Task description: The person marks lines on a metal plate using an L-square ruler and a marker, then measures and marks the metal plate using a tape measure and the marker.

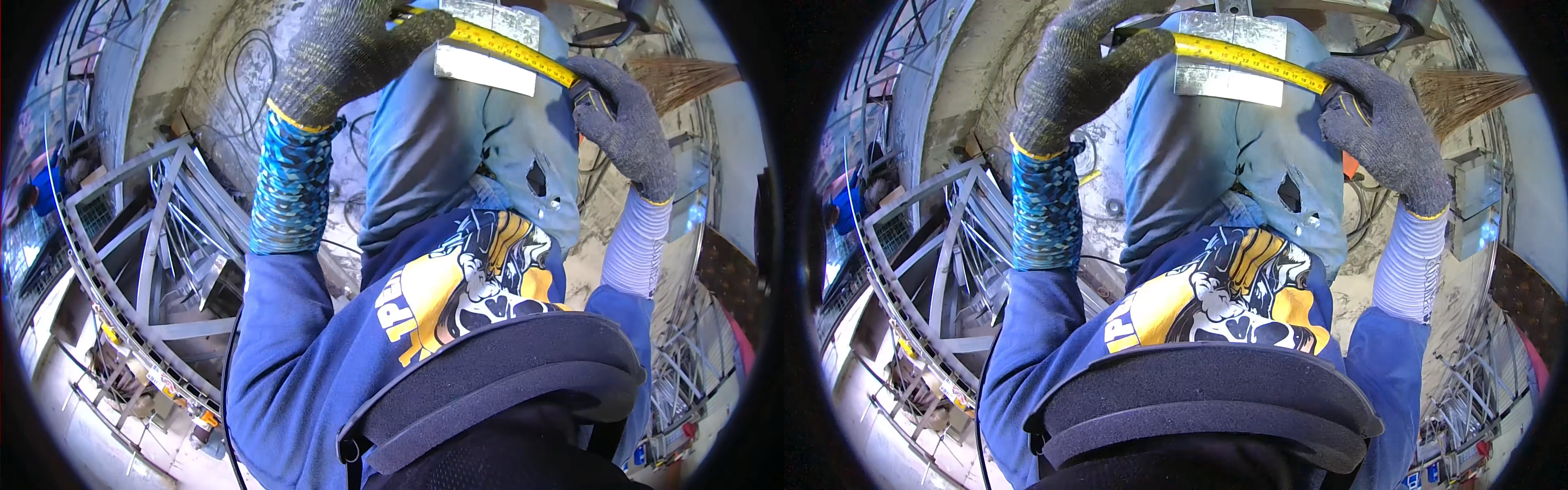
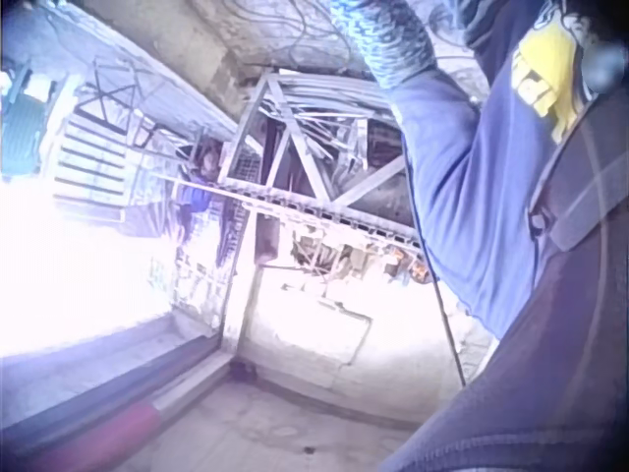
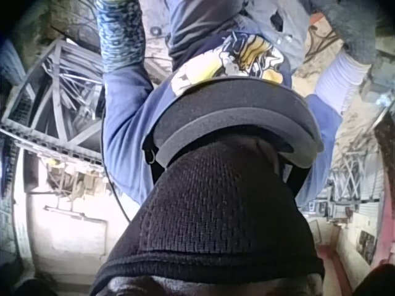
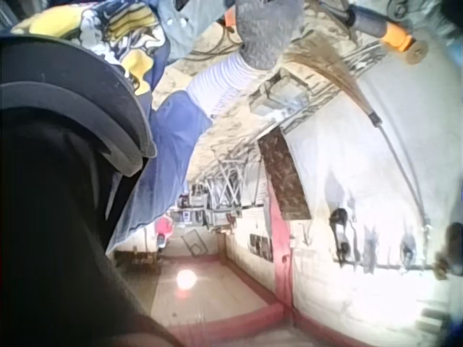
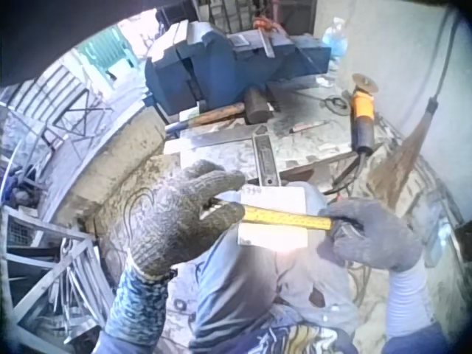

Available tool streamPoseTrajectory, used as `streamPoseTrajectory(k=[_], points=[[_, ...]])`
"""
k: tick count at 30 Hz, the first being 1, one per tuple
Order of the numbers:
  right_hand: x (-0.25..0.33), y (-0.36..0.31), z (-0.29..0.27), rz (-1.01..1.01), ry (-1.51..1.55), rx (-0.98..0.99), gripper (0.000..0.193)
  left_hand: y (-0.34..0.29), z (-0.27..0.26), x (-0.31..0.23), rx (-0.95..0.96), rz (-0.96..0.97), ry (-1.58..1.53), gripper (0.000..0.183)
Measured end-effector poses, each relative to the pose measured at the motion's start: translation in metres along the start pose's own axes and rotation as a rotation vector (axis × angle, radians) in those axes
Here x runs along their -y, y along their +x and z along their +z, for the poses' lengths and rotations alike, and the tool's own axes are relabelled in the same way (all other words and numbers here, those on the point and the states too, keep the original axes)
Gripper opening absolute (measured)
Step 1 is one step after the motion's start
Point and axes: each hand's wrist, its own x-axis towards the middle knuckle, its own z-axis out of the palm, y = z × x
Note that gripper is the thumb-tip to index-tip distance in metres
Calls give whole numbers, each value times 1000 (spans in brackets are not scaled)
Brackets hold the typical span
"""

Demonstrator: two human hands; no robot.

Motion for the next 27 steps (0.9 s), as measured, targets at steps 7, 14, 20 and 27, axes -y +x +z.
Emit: streamPoseTrajectory(k=[7, 14, 20, 27], points=[[5, -3, 4, 1, -83, 39, 55, -27, 28, 29, -19, 56, -94, 17], [7, -7, 10, 37, -45, 18, 54, -40, 46, 57, 48, 83, -71, 17], [11, -14, 3, -26, -233, 3, 53, -46, 52, 53, 64, -32, -253, 14], [10, -14, 7, 14, -169, 39, 52, -48, 57, 55, 46, -21, -244, 13]])
